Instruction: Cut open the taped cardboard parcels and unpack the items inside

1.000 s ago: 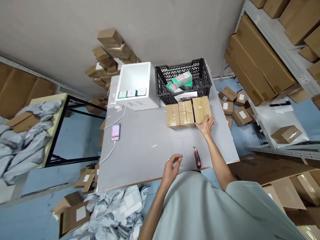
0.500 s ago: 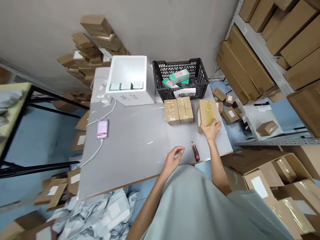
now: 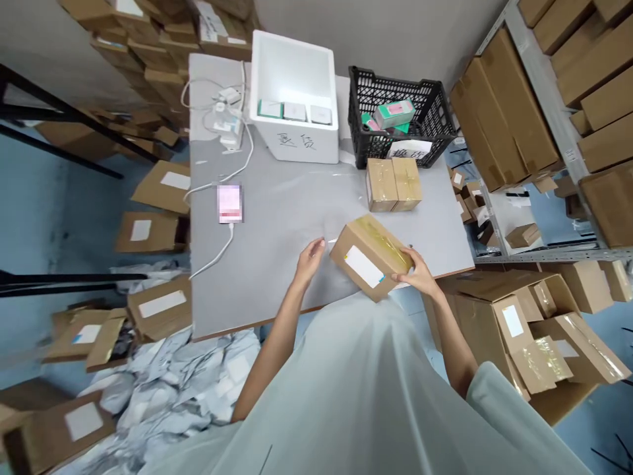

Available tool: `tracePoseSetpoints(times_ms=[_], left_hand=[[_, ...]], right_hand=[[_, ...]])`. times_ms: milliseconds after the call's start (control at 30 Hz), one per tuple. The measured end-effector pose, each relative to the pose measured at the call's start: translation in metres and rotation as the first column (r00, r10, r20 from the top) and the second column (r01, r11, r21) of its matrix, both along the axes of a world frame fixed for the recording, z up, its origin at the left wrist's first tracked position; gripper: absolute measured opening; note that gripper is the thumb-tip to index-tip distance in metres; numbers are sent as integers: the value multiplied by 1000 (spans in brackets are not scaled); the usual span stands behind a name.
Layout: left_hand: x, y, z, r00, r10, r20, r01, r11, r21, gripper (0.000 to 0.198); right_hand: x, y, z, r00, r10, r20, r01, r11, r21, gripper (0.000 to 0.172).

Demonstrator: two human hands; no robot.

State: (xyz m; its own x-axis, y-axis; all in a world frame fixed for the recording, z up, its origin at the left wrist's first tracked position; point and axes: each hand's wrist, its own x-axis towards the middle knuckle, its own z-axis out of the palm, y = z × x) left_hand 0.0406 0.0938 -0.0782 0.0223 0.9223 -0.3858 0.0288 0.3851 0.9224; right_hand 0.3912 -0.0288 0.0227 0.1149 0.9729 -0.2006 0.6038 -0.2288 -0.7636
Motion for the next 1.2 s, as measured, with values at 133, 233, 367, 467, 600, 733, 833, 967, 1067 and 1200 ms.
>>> tracePoseSetpoints(times_ms=[133, 233, 367, 467, 600, 733, 833, 967, 1067, 1200], left_hand=[[-53, -12, -19, 993, 58, -107, -61, 998, -26, 81], [-82, -29, -28, 989, 89, -115, -93, 995, -31, 80], [-98, -47, -39, 993, 64, -101, -62, 998, 29, 67], [-90, -54, -48, 989, 52, -138, -46, 998, 48, 63], [-71, -55, -61, 967, 84, -241, -71, 995, 63, 59], [-62, -44, -73, 959, 93, -268, -74, 994, 82, 53], [-62, -30, -78, 961, 78, -265, -56, 995, 88, 47], [-61, -16, -81, 964, 69, -258, -45, 994, 95, 44], [-59, -18, -81, 973, 59, -222, -40, 995, 90, 46], [-56, -37, -74, 976, 51, -211, -39, 997, 63, 50]], right_hand=[[-59, 51, -30, 953, 267, -142, -278, 958, -63, 96], [-87, 85, -49, 910, 396, -119, -409, 906, -108, 104], [-95, 115, -72, 894, 439, -88, -448, 884, -138, 109], [-90, 131, -87, 910, 395, -125, -410, 902, -135, 99], [-85, 144, -99, 963, 193, -186, -221, 965, -140, 93], [-84, 139, -107, 970, -142, -199, 130, 989, -74, 117], [-86, 118, -117, 912, -245, -330, 206, 967, -148, 117], [-96, 82, -133, 860, -135, -491, 58, 984, -168, 106], [-102, 68, -142, 853, -145, -502, 72, 984, -163, 103], [-99, 64, -139, 874, -116, -472, 63, 990, -127, 101]])
